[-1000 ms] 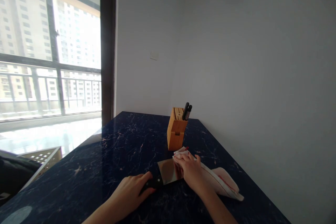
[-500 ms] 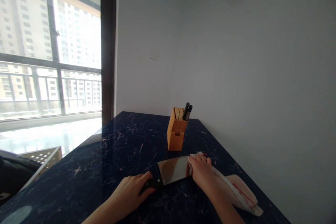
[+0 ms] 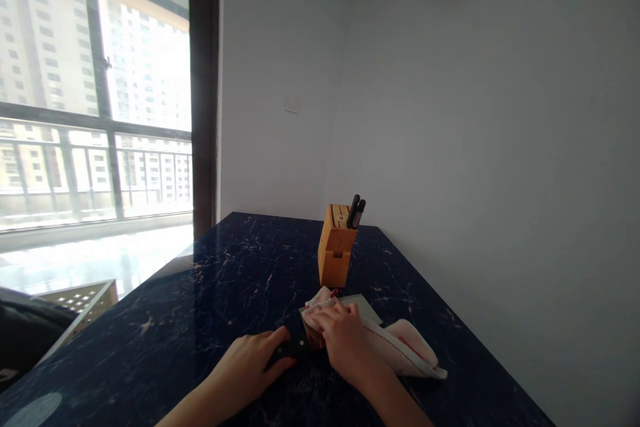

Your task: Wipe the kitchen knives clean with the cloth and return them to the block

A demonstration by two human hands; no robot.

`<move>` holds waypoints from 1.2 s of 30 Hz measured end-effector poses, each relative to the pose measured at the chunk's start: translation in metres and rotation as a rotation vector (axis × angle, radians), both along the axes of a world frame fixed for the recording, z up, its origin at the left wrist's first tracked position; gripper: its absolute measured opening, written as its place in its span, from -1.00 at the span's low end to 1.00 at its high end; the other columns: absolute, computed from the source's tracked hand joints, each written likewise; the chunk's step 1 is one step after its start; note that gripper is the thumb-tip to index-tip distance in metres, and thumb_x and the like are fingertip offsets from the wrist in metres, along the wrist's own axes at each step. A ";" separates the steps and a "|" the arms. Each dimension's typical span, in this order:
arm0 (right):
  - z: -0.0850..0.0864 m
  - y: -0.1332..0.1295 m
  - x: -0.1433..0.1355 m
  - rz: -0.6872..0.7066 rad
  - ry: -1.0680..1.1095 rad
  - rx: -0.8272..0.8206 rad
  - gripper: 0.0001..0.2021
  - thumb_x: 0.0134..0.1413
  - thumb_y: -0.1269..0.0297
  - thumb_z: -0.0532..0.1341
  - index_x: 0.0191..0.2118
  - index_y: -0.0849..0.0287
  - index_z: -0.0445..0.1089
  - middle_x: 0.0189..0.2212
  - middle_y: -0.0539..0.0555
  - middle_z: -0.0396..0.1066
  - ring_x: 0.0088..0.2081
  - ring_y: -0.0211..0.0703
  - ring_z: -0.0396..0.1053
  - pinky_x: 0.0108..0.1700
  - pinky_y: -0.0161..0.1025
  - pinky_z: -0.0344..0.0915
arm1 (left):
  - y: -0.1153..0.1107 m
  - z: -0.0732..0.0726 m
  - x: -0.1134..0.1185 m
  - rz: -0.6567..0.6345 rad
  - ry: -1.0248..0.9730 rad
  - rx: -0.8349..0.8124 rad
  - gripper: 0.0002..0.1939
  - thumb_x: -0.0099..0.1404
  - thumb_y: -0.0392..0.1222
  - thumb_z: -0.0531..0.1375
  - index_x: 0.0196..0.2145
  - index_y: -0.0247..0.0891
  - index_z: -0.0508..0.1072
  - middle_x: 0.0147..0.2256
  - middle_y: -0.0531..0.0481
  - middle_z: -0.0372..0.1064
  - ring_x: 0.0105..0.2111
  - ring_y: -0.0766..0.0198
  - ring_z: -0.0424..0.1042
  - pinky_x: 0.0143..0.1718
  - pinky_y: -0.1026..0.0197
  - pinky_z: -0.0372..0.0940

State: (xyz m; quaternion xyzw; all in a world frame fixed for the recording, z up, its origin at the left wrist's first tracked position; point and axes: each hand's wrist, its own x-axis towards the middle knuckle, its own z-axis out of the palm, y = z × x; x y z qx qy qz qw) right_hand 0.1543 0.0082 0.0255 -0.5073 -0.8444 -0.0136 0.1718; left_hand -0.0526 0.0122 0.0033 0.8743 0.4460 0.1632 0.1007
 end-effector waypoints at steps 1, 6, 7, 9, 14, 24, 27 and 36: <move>0.000 0.000 0.000 0.003 -0.001 -0.003 -0.61 0.02 0.49 -0.04 -0.07 -0.02 0.28 -0.08 -0.06 0.33 -0.06 -0.14 0.12 -0.11 -0.21 -0.12 | 0.000 0.000 0.000 0.000 0.000 0.002 -0.74 0.26 0.06 -0.05 -0.20 -0.07 0.28 -0.31 0.08 0.44 -0.31 0.18 0.45 -0.38 0.28 0.18; -0.006 0.011 0.019 -0.136 -0.071 0.006 -0.60 -0.06 0.53 -0.01 -0.09 0.04 0.30 -0.13 0.02 0.36 -0.09 -0.10 0.15 -0.11 -0.15 -0.14 | 0.000 0.001 -0.001 -0.003 -0.003 0.000 -0.72 0.26 0.06 -0.05 -0.17 -0.06 0.28 -0.29 0.07 0.44 -0.29 0.18 0.45 -0.37 0.28 0.18; -0.007 0.013 0.023 -0.176 -0.080 0.004 -0.59 -0.07 0.53 0.00 -0.08 0.06 0.30 -0.12 0.04 0.35 -0.08 -0.09 0.15 -0.11 -0.14 -0.14 | 0.000 0.001 -0.001 -0.003 -0.005 0.000 -0.72 0.26 0.06 -0.05 -0.16 -0.06 0.27 -0.29 0.07 0.44 -0.29 0.18 0.45 -0.36 0.28 0.18; -0.007 0.015 0.028 -0.225 -0.072 -0.012 -0.61 -0.09 0.52 0.01 -0.11 0.10 0.31 -0.10 0.07 0.34 -0.08 -0.07 0.15 -0.13 -0.15 -0.14 | 0.000 0.000 -0.001 -0.003 -0.009 0.000 -0.72 0.26 0.05 -0.05 -0.16 -0.06 0.28 -0.29 0.07 0.44 -0.29 0.19 0.45 -0.36 0.29 0.18; -0.001 0.003 0.017 -0.052 0.054 -0.091 -0.68 -0.19 0.53 0.03 -0.26 0.10 0.32 -0.20 0.00 0.37 -0.13 -0.15 0.17 -0.16 -0.23 -0.12 | 0.000 -0.003 -0.001 -0.001 0.000 0.013 -0.74 0.25 0.06 -0.04 -0.19 -0.06 0.27 -0.31 0.09 0.44 -0.32 0.18 0.45 -0.40 0.29 0.16; 0.001 0.005 0.027 -0.142 0.039 -0.089 -0.79 -0.28 0.52 0.07 -0.40 0.16 0.24 -0.36 -0.01 0.36 -0.20 -0.17 0.21 -0.23 -0.21 -0.18 | 0.002 -0.004 -0.002 0.000 -0.003 -0.013 -0.74 0.25 0.04 -0.03 -0.15 -0.05 0.27 -0.29 0.09 0.45 -0.30 0.21 0.45 -0.38 0.31 0.16; -0.002 0.001 0.023 -0.067 0.060 -0.082 -0.74 -0.28 0.52 0.07 -0.34 0.13 0.24 -0.32 -0.02 0.36 -0.18 -0.18 0.20 -0.22 -0.22 -0.18 | 0.003 -0.004 -0.002 -0.002 -0.010 -0.015 -0.74 0.25 0.04 -0.02 -0.16 -0.05 0.27 -0.29 0.09 0.44 -0.30 0.21 0.45 -0.38 0.31 0.16; 0.002 0.001 0.027 -0.069 0.083 -0.123 -0.85 -0.24 0.50 0.05 -0.44 0.16 0.21 -0.38 -0.08 0.33 -0.26 -0.26 0.21 -0.26 -0.24 -0.19 | 0.001 -0.001 0.000 -0.004 0.000 -0.020 -0.75 0.26 0.03 -0.03 -0.18 -0.05 0.28 -0.31 0.10 0.44 -0.31 0.21 0.45 -0.39 0.31 0.15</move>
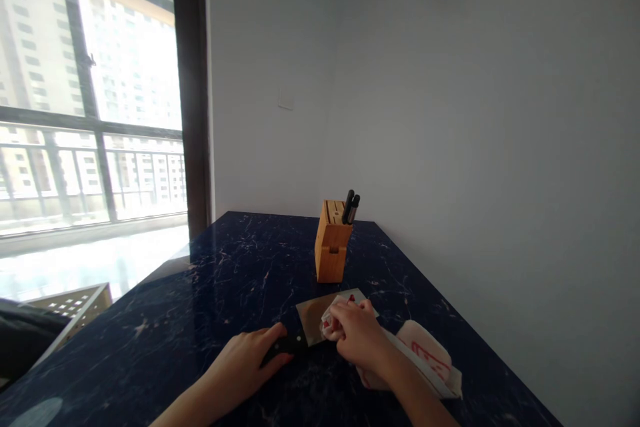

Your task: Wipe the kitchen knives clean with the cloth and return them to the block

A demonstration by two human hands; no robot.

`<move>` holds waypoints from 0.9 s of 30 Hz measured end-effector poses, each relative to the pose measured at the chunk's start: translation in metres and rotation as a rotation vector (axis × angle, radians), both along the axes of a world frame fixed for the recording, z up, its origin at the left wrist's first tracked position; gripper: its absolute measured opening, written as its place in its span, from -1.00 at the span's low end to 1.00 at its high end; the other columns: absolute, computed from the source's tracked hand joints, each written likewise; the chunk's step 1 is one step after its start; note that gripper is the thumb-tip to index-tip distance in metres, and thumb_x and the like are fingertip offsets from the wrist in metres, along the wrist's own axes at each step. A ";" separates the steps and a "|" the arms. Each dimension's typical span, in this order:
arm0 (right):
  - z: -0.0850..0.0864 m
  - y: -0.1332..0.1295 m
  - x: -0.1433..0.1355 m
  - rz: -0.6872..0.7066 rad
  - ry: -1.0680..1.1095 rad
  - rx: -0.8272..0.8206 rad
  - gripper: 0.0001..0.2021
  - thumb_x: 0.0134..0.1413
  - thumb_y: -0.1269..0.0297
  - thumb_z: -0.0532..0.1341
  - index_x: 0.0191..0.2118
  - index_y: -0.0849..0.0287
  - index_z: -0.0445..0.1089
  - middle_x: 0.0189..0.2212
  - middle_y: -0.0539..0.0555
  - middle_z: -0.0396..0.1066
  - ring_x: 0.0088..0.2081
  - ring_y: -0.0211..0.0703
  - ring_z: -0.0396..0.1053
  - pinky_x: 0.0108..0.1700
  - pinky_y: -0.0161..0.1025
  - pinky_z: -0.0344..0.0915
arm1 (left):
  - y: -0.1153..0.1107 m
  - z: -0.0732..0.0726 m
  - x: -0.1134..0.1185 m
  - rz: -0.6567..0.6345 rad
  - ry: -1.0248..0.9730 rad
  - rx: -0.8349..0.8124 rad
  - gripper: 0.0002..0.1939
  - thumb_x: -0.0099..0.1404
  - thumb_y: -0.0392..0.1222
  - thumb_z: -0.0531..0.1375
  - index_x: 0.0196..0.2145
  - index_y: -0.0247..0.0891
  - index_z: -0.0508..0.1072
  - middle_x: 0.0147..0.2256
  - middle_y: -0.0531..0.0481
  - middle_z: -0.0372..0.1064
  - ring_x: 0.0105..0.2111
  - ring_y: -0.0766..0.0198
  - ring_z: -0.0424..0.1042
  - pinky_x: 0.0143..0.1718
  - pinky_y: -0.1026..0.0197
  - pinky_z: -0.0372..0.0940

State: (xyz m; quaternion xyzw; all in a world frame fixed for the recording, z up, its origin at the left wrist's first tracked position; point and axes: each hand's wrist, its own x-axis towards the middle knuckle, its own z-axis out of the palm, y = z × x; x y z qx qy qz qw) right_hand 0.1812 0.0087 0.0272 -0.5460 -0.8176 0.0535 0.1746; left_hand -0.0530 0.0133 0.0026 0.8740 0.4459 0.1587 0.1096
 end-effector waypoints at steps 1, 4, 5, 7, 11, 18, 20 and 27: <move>0.001 0.000 0.003 -0.028 0.002 -0.003 -0.88 -0.23 0.50 0.05 -0.47 0.17 0.20 -0.40 -0.08 0.33 -0.27 -0.26 0.21 -0.27 -0.24 -0.19 | 0.000 0.001 0.000 -0.002 0.000 -0.002 -0.76 0.26 0.03 -0.03 -0.18 -0.05 0.28 -0.31 0.10 0.44 -0.31 0.21 0.45 -0.39 0.30 0.15; 0.004 -0.004 0.001 -0.012 -0.004 0.000 -0.85 -0.23 0.53 0.04 -0.46 0.16 0.20 -0.42 -0.09 0.32 -0.27 -0.27 0.21 -0.26 -0.25 -0.19 | -0.001 0.002 -0.001 0.002 -0.001 -0.005 -0.75 0.25 0.03 -0.03 -0.17 -0.05 0.28 -0.30 0.10 0.45 -0.30 0.21 0.44 -0.37 0.30 0.15; 0.005 -0.006 -0.002 0.017 -0.011 0.004 -0.83 -0.24 0.54 0.04 -0.44 0.15 0.21 -0.40 -0.10 0.32 -0.26 -0.27 0.20 -0.25 -0.25 -0.19 | -0.001 0.002 -0.001 0.003 -0.002 -0.004 -0.75 0.25 0.03 -0.03 -0.17 -0.06 0.28 -0.31 0.09 0.45 -0.30 0.21 0.44 -0.37 0.30 0.16; 0.005 -0.011 -0.010 0.064 -0.026 0.018 -0.81 -0.24 0.54 0.05 -0.43 0.14 0.21 -0.38 -0.10 0.32 -0.26 -0.27 0.20 -0.23 -0.25 -0.18 | -0.001 0.002 -0.001 0.003 -0.006 -0.004 -0.75 0.25 0.03 -0.03 -0.18 -0.06 0.28 -0.31 0.09 0.44 -0.30 0.21 0.44 -0.37 0.30 0.17; 0.003 -0.009 -0.013 0.037 -0.064 0.033 -0.89 -0.16 0.49 0.06 -0.45 0.15 0.22 -0.42 -0.10 0.32 -0.28 -0.28 0.22 -0.19 -0.25 -0.16 | -0.002 0.003 -0.001 -0.004 -0.015 0.003 -0.75 0.25 0.03 -0.03 -0.18 -0.07 0.28 -0.31 0.09 0.44 -0.31 0.21 0.44 -0.35 0.29 0.18; -0.012 0.017 0.040 -0.353 -0.174 0.037 -0.96 -0.09 0.38 0.11 -0.44 0.11 0.26 -0.42 -0.07 0.36 -0.29 -0.20 0.26 -0.19 -0.20 -0.14 | -0.002 0.004 -0.003 -0.014 0.006 0.009 -0.75 0.26 0.04 -0.05 -0.18 -0.06 0.28 -0.31 0.09 0.44 -0.31 0.19 0.45 -0.39 0.27 0.18; -0.014 0.020 0.050 -0.433 -0.183 0.037 -0.91 -0.09 0.41 0.09 -0.40 0.10 0.28 -0.39 -0.03 0.38 -0.28 -0.14 0.27 -0.24 -0.19 -0.14 | -0.001 0.004 -0.003 -0.017 0.004 0.009 -0.75 0.26 0.03 -0.05 -0.18 -0.07 0.28 -0.31 0.08 0.44 -0.31 0.18 0.45 -0.39 0.27 0.18; -0.016 0.023 0.054 -0.481 -0.176 -0.006 -0.92 -0.06 0.35 0.10 -0.40 0.06 0.30 -0.38 -0.03 0.42 -0.27 -0.12 0.30 -0.29 -0.21 -0.12 | -0.002 0.003 -0.003 -0.004 -0.003 -0.003 -0.74 0.26 0.03 -0.04 -0.17 -0.08 0.28 -0.30 0.07 0.44 -0.30 0.19 0.45 -0.36 0.28 0.18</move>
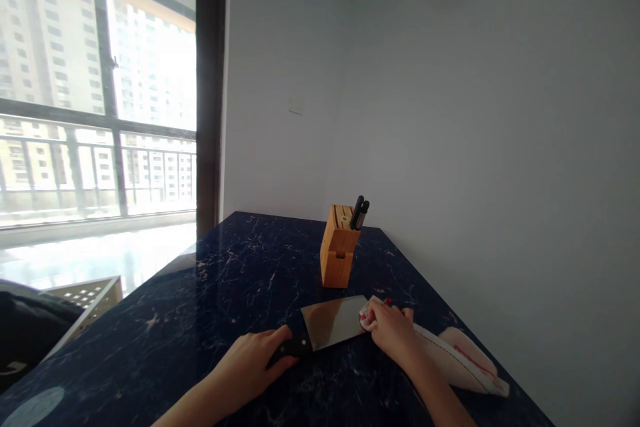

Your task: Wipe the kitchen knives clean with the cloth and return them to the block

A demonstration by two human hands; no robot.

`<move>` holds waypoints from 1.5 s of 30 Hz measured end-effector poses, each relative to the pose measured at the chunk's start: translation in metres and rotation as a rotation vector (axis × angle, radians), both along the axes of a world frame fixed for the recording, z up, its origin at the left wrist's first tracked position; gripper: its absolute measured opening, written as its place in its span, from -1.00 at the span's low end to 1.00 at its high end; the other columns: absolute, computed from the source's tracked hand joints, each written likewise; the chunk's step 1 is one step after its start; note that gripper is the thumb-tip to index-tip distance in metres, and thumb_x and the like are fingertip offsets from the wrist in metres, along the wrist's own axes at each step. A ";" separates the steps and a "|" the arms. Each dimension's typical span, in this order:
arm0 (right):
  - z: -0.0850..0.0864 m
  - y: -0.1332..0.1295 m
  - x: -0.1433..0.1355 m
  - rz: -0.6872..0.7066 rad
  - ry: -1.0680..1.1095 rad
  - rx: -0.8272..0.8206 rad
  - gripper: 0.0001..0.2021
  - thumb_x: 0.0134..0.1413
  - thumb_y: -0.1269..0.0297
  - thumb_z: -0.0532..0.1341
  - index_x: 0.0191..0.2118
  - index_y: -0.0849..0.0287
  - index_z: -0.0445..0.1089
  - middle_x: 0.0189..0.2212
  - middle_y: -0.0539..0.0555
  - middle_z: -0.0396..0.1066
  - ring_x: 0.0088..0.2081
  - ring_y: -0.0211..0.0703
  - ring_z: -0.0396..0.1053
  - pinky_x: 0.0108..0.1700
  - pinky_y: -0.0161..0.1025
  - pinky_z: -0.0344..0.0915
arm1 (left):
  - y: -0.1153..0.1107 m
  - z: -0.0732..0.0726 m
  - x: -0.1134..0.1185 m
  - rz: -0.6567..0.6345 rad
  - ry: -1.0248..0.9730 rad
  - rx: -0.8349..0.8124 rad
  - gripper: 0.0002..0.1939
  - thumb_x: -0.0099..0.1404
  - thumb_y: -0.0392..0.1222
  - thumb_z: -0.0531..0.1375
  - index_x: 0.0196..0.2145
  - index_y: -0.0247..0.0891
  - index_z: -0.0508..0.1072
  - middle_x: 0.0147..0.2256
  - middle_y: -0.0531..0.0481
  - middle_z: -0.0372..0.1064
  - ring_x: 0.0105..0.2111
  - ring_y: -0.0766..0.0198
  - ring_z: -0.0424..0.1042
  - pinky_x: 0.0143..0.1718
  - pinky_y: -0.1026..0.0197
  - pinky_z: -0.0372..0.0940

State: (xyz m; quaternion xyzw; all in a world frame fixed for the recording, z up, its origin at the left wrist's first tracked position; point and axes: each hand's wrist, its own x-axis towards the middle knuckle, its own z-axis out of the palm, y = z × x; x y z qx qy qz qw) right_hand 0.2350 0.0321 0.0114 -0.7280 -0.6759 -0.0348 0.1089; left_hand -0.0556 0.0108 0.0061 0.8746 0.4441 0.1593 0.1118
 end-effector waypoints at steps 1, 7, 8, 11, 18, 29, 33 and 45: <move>0.000 0.001 0.001 -0.016 0.002 -0.002 -0.93 -0.03 0.31 0.09 -0.39 0.07 0.30 -0.37 -0.01 0.42 -0.26 -0.10 0.31 -0.29 -0.20 -0.11 | 0.000 0.000 0.000 0.002 -0.001 -0.003 -0.74 0.26 0.03 -0.04 -0.18 -0.07 0.28 -0.30 0.07 0.44 -0.30 0.20 0.45 -0.37 0.29 0.18; 0.000 0.005 0.010 -0.079 0.001 -0.013 -0.85 0.07 0.22 0.03 -0.33 0.09 0.32 -0.32 0.08 0.43 -0.22 -0.04 0.33 -0.27 -0.19 -0.06 | -0.001 0.001 0.000 0.002 -0.008 -0.009 -0.74 0.26 0.03 -0.05 -0.20 -0.08 0.29 -0.32 0.08 0.44 -0.31 0.21 0.45 -0.38 0.29 0.18; 0.000 0.005 0.011 -0.076 -0.003 -0.022 -0.87 0.04 0.25 0.06 -0.35 0.09 0.33 -0.34 0.08 0.43 -0.23 -0.04 0.34 -0.27 -0.19 -0.06 | -0.001 0.002 0.000 0.001 -0.009 -0.009 -0.74 0.26 0.04 -0.05 -0.20 -0.08 0.29 -0.32 0.07 0.44 -0.31 0.20 0.45 -0.37 0.29 0.18; -0.002 0.005 0.010 -0.066 -0.014 -0.036 -0.89 0.01 0.29 0.09 -0.37 0.11 0.34 -0.36 0.09 0.44 -0.24 -0.03 0.35 -0.25 -0.18 -0.05 | 0.000 0.002 -0.001 -0.010 -0.013 -0.013 -0.73 0.25 0.05 -0.04 -0.19 -0.08 0.29 -0.31 0.06 0.44 -0.30 0.20 0.45 -0.36 0.29 0.19; -0.005 0.010 0.011 -0.078 -0.042 0.009 -0.73 0.01 0.44 0.02 -0.16 0.10 0.32 -0.16 0.13 0.39 -0.08 -0.02 0.27 -0.20 -0.17 -0.04 | 0.004 -0.003 -0.002 -0.014 -0.011 -0.005 -0.72 0.25 0.06 -0.04 -0.17 -0.07 0.30 -0.30 0.06 0.44 -0.30 0.19 0.44 -0.35 0.28 0.20; -0.009 0.013 -0.004 0.030 -0.091 0.064 -0.66 0.05 0.43 -0.01 -0.06 0.06 0.30 -0.11 0.11 0.35 -0.07 -0.06 0.22 -0.13 -0.19 -0.06 | 0.003 0.000 -0.001 -0.022 -0.006 -0.014 -0.74 0.25 0.05 -0.03 -0.22 -0.08 0.31 -0.31 0.06 0.44 -0.31 0.21 0.44 -0.36 0.30 0.20; -0.012 0.020 -0.006 0.036 -0.105 0.091 -0.68 0.09 0.39 -0.03 -0.09 0.07 0.33 -0.12 0.12 0.36 -0.12 -0.04 0.23 -0.13 -0.19 -0.06 | 0.004 -0.002 -0.001 -0.014 -0.010 -0.008 -0.73 0.25 0.05 -0.04 -0.20 -0.08 0.30 -0.30 0.06 0.44 -0.30 0.21 0.44 -0.34 0.29 0.21; -0.017 0.020 -0.010 0.052 -0.096 0.144 -0.59 0.05 0.46 -0.05 0.01 0.03 0.25 -0.05 0.10 0.30 -0.01 -0.02 0.13 -0.05 -0.12 -0.11 | 0.001 0.000 0.000 -0.005 -0.037 -0.017 -0.71 0.23 0.07 -0.03 -0.19 -0.07 0.32 -0.29 0.04 0.44 -0.28 0.20 0.44 -0.30 0.28 0.23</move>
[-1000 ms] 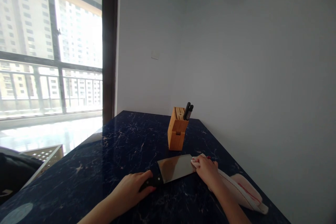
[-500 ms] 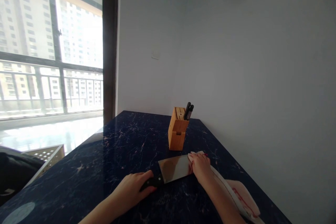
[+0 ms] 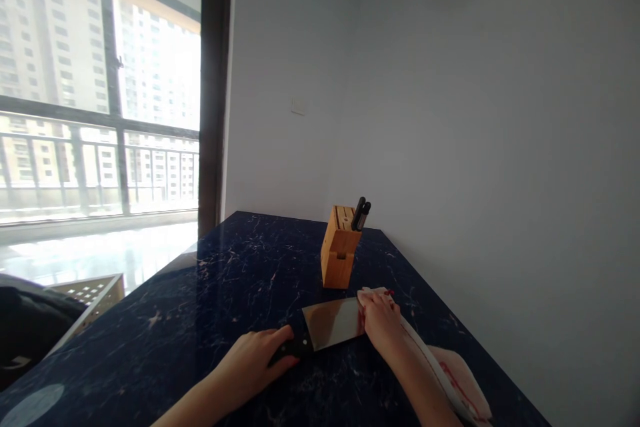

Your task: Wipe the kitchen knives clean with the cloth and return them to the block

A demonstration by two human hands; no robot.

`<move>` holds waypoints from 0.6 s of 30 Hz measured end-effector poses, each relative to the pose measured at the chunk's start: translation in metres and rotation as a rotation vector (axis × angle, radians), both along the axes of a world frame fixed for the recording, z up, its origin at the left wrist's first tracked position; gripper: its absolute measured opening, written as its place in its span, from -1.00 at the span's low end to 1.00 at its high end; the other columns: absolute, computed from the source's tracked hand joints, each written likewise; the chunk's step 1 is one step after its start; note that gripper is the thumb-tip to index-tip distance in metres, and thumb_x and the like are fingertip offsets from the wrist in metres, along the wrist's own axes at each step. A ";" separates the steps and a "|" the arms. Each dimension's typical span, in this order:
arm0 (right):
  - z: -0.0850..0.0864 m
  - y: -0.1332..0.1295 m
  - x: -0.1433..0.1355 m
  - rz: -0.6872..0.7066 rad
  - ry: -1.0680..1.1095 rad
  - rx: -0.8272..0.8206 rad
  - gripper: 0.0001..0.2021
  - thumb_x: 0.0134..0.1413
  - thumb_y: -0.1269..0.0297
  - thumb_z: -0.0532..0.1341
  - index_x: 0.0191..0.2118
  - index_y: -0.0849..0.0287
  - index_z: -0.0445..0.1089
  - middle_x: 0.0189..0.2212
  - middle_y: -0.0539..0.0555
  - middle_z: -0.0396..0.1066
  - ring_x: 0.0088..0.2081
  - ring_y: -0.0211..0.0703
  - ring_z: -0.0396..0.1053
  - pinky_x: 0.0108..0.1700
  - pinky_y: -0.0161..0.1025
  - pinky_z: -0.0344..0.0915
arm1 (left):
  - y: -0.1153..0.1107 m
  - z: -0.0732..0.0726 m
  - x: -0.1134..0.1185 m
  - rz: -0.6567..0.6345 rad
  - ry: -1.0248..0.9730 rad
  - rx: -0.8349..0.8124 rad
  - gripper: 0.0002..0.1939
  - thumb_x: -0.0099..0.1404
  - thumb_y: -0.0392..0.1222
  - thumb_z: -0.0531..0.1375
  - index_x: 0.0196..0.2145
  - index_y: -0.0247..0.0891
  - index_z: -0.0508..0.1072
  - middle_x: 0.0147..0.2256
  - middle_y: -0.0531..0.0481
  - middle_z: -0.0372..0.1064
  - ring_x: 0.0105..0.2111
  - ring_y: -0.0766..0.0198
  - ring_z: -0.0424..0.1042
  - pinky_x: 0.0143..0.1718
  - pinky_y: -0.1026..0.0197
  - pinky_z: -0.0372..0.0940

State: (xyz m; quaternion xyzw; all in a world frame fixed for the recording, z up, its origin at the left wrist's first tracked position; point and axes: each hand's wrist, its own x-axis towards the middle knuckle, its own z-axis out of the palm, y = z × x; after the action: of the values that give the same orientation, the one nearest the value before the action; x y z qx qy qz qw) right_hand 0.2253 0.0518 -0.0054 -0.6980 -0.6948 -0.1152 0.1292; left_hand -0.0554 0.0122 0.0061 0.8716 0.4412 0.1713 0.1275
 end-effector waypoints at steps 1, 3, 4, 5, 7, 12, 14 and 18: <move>0.001 -0.002 -0.004 0.018 0.006 -0.007 -0.58 0.04 0.47 -0.05 0.02 0.02 0.25 -0.05 0.09 0.30 -0.01 -0.02 0.13 -0.06 -0.11 -0.11 | 0.000 0.000 0.000 0.003 0.000 0.002 -0.71 0.24 0.07 -0.03 -0.18 -0.07 0.32 -0.29 0.04 0.44 -0.28 0.20 0.44 -0.30 0.28 0.23; 0.005 -0.008 -0.017 0.091 0.028 -0.036 -0.55 0.03 0.48 -0.05 0.03 -0.03 0.23 -0.03 0.06 0.29 0.00 -0.03 0.12 -0.07 -0.10 -0.12 | 0.000 0.000 0.000 0.003 0.004 0.003 -0.71 0.24 0.06 -0.03 -0.19 -0.07 0.32 -0.29 0.04 0.44 -0.28 0.20 0.44 -0.31 0.29 0.22; 0.008 -0.013 -0.025 0.142 0.044 -0.054 -0.54 0.03 0.47 -0.05 0.04 -0.05 0.21 -0.02 0.04 0.28 0.00 -0.05 0.11 -0.07 -0.11 -0.11 | -0.001 0.000 0.000 0.001 0.007 0.003 -0.72 0.24 0.06 -0.03 -0.19 -0.07 0.31 -0.29 0.05 0.44 -0.29 0.21 0.44 -0.31 0.29 0.22; 0.011 -0.018 -0.034 0.200 0.060 -0.067 -0.53 0.04 0.47 -0.06 0.05 -0.07 0.18 0.00 0.02 0.26 0.01 -0.07 0.10 -0.07 -0.12 -0.11 | 0.000 0.001 0.000 -0.003 0.011 0.004 -0.72 0.24 0.06 -0.03 -0.19 -0.07 0.31 -0.29 0.05 0.44 -0.29 0.21 0.44 -0.31 0.30 0.22; 0.017 -0.028 -0.052 0.326 0.099 -0.069 -0.51 0.05 0.49 -0.09 0.08 -0.09 0.14 0.03 -0.02 0.23 0.03 -0.12 0.07 -0.06 -0.15 -0.13 | 0.000 0.000 0.000 -0.007 0.022 0.011 -0.73 0.24 0.06 -0.03 -0.20 -0.07 0.31 -0.29 0.06 0.44 -0.29 0.21 0.44 -0.32 0.30 0.22; 0.024 -0.044 -0.081 0.484 0.173 -0.116 -0.49 0.02 0.50 -0.08 0.09 -0.11 0.11 0.03 -0.07 0.23 0.05 -0.14 0.04 -0.02 -0.16 -0.16 | 0.003 -0.003 0.001 -0.004 0.042 0.033 -0.74 0.25 0.06 -0.03 -0.23 -0.10 0.30 -0.32 0.06 0.44 -0.32 0.20 0.45 -0.38 0.30 0.21; 0.024 -0.044 -0.082 0.490 0.176 -0.125 -0.50 0.06 0.47 -0.08 0.11 -0.10 0.09 0.06 -0.07 0.20 0.06 -0.13 0.03 0.00 -0.15 -0.17 | 0.003 -0.004 0.001 -0.008 0.045 0.035 -0.74 0.25 0.06 -0.03 -0.24 -0.10 0.30 -0.32 0.06 0.44 -0.33 0.20 0.45 -0.39 0.30 0.20; 0.024 -0.038 -0.077 0.424 0.159 -0.087 -0.50 0.08 0.49 -0.12 0.12 -0.07 0.08 0.10 -0.06 0.15 0.08 -0.15 0.01 0.01 -0.14 -0.20 | 0.003 -0.004 0.001 -0.011 0.038 0.041 -0.74 0.25 0.05 -0.04 -0.21 -0.09 0.30 -0.30 0.06 0.44 -0.31 0.20 0.45 -0.36 0.29 0.20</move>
State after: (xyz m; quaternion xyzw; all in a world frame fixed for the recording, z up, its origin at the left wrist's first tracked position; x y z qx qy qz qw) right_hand 0.1481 0.0133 0.0181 -0.5483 -0.8178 -0.0002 0.1747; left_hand -0.0543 0.0154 0.0017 0.8795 0.4352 0.1632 0.1022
